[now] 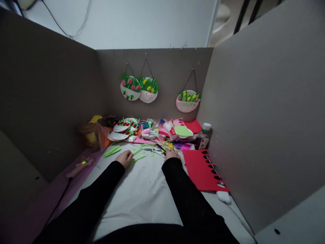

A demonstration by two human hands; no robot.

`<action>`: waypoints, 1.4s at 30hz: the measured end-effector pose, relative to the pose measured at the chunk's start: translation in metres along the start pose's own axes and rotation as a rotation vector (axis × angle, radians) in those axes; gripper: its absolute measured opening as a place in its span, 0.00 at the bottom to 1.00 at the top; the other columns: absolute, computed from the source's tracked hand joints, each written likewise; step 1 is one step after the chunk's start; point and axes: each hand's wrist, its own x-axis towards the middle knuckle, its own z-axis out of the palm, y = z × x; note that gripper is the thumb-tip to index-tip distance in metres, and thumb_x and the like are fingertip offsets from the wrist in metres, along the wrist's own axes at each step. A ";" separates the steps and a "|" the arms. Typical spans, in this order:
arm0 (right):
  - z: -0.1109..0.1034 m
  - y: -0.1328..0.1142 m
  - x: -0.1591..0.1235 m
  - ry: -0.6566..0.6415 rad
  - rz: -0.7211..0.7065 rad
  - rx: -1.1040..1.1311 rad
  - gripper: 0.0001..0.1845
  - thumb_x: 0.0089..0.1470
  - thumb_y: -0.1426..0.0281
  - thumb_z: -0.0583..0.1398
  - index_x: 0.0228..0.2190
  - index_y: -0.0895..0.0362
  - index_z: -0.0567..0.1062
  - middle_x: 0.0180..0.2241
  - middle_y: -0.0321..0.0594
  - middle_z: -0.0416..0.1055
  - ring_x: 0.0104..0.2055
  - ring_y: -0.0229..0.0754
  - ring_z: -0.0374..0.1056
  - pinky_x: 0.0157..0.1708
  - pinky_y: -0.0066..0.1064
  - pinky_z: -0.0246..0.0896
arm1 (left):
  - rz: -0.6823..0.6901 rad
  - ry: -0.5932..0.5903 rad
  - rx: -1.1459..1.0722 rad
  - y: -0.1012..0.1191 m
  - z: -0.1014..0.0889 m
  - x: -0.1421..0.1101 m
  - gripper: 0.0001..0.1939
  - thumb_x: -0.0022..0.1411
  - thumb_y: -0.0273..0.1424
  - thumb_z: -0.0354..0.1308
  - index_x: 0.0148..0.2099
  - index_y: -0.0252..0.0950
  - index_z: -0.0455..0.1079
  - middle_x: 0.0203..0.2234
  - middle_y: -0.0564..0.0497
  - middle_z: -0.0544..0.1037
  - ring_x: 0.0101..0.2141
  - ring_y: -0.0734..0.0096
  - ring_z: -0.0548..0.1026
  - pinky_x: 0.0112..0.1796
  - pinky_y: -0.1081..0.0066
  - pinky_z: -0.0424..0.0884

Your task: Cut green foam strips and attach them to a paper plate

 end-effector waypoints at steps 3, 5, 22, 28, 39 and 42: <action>0.005 -0.017 -0.008 0.135 -0.104 0.327 0.20 0.47 0.68 0.59 0.44 0.53 0.72 0.46 0.47 0.66 0.48 0.49 0.60 0.43 0.37 0.57 | 0.017 0.090 -0.227 0.017 0.006 -0.002 0.15 0.61 0.38 0.41 0.28 0.37 0.62 0.22 0.53 0.68 0.27 0.71 0.66 0.29 0.73 0.59; 0.012 -0.035 -0.017 0.052 -0.237 0.716 0.17 0.47 0.64 0.58 0.39 0.56 0.74 0.38 0.44 0.70 0.38 0.42 0.66 0.36 0.32 0.61 | 0.043 0.094 -0.384 0.031 0.011 -0.006 0.15 0.60 0.39 0.42 0.26 0.37 0.60 0.19 0.55 0.65 0.25 0.73 0.64 0.28 0.74 0.59; 0.021 -0.051 -0.023 -0.334 -0.057 1.316 0.13 0.35 0.61 0.60 0.18 0.57 0.66 0.12 0.30 0.61 0.13 0.31 0.54 0.12 0.23 0.44 | -0.154 0.289 -0.956 0.030 0.005 -0.007 0.19 0.52 0.47 0.50 0.24 0.35 0.64 0.16 0.55 0.65 0.19 0.77 0.62 0.21 0.76 0.56; 0.024 -0.064 -0.034 -0.244 -0.218 1.210 0.12 0.41 0.62 0.58 0.18 0.57 0.66 0.13 0.30 0.62 0.15 0.31 0.56 0.16 0.23 0.51 | -0.243 0.014 -1.076 0.052 0.022 -0.016 0.18 0.40 0.43 0.63 0.23 0.32 0.67 0.16 0.53 0.70 0.15 0.80 0.61 0.18 0.77 0.55; -0.009 -0.030 -0.018 -0.084 -0.131 -0.021 0.14 0.51 0.77 0.53 0.40 0.61 0.72 0.43 0.53 0.68 0.42 0.44 0.67 0.38 0.31 0.60 | -0.443 0.168 -1.289 0.037 0.014 -0.010 0.15 0.42 0.39 0.62 0.21 0.35 0.61 0.13 0.57 0.66 0.15 0.81 0.61 0.17 0.78 0.52; -0.011 -0.029 -0.013 -0.144 -0.066 -0.105 0.15 0.51 0.79 0.51 0.41 0.64 0.72 0.43 0.56 0.68 0.42 0.45 0.68 0.38 0.32 0.61 | -0.415 0.143 -1.286 0.041 0.014 -0.012 0.15 0.43 0.39 0.62 0.22 0.34 0.62 0.12 0.57 0.65 0.15 0.81 0.61 0.17 0.78 0.52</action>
